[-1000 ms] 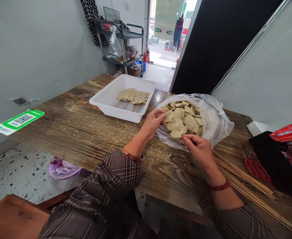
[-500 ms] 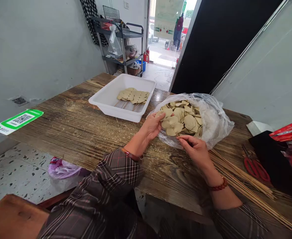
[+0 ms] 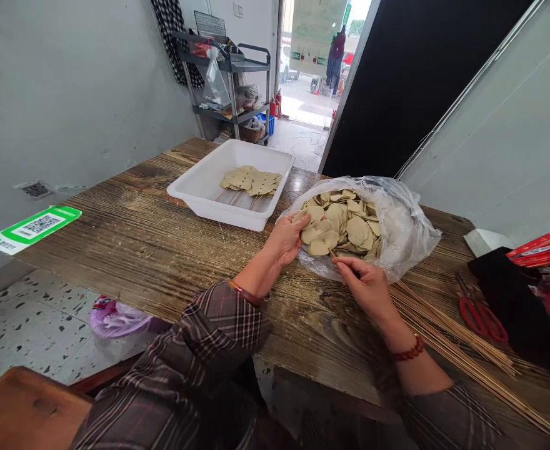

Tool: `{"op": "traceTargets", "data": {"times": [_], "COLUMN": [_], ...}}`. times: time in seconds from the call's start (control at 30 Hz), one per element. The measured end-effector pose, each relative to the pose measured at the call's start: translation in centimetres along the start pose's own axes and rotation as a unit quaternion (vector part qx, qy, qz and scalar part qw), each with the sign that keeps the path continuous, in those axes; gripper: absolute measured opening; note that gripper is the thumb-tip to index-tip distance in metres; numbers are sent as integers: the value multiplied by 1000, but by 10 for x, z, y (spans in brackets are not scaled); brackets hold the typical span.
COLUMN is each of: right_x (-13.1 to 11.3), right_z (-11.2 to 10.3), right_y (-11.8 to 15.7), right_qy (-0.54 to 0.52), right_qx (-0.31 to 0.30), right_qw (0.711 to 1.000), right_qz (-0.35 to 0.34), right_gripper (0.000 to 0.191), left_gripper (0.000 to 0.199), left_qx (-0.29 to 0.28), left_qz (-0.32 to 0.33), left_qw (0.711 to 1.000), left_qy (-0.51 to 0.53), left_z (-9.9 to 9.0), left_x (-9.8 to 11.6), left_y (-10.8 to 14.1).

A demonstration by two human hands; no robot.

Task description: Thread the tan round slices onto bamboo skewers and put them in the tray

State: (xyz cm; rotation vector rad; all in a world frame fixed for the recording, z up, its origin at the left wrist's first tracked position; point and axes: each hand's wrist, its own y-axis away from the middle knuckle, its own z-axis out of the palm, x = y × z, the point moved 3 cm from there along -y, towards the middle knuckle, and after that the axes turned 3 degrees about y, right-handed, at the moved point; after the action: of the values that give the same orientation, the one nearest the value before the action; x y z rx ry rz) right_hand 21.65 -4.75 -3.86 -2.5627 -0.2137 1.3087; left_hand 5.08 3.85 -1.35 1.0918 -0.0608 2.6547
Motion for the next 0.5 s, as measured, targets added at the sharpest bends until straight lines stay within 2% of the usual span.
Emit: {"op": "traceTargets", "data": {"times": [0.5], "right_x": [2], "right_z": [-1], "right_y": [0], "right_qy": [0], "right_qx": [23], "right_qw": [1000], "right_qz": [10], "right_gripper": [29], "left_gripper": [27], "left_qx": [-2], "left_qz": [-9], "left_qw": [1000], "left_qy": [-15], "left_z": [0], "left_x": [-17], "left_y": [-2]}}
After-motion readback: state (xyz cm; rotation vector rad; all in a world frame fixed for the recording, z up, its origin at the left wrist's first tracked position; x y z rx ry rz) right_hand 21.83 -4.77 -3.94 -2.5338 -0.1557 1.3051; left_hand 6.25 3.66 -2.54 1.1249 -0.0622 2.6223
